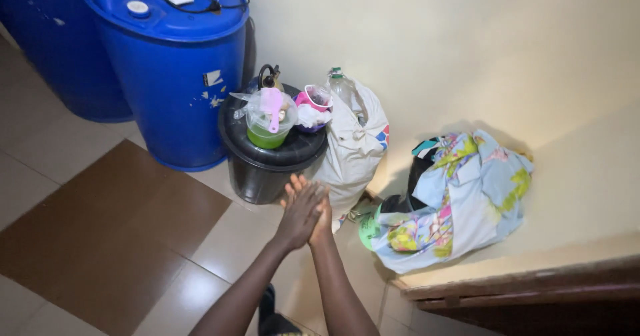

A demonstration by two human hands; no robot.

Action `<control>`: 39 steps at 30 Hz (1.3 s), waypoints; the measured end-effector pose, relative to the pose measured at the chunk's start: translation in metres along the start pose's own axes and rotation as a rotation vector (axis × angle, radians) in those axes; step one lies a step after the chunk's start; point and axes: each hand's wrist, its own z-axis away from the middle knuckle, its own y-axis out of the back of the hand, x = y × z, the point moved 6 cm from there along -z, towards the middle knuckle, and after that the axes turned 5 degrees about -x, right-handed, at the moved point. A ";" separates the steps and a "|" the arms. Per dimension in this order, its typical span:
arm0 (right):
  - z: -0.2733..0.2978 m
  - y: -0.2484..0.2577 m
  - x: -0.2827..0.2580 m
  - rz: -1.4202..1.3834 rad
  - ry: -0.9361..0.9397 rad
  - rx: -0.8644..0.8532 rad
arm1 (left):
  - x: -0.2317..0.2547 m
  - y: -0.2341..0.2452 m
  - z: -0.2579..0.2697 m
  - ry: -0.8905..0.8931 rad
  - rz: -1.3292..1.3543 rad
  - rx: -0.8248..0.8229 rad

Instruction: Tidying and organizing a room by wiping surfaces, cleaning a comb, and putting items into a drawer.

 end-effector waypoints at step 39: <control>-0.300 0.301 -0.018 0.328 0.011 0.849 | -0.376 0.085 -0.226 0.626 -0.161 0.340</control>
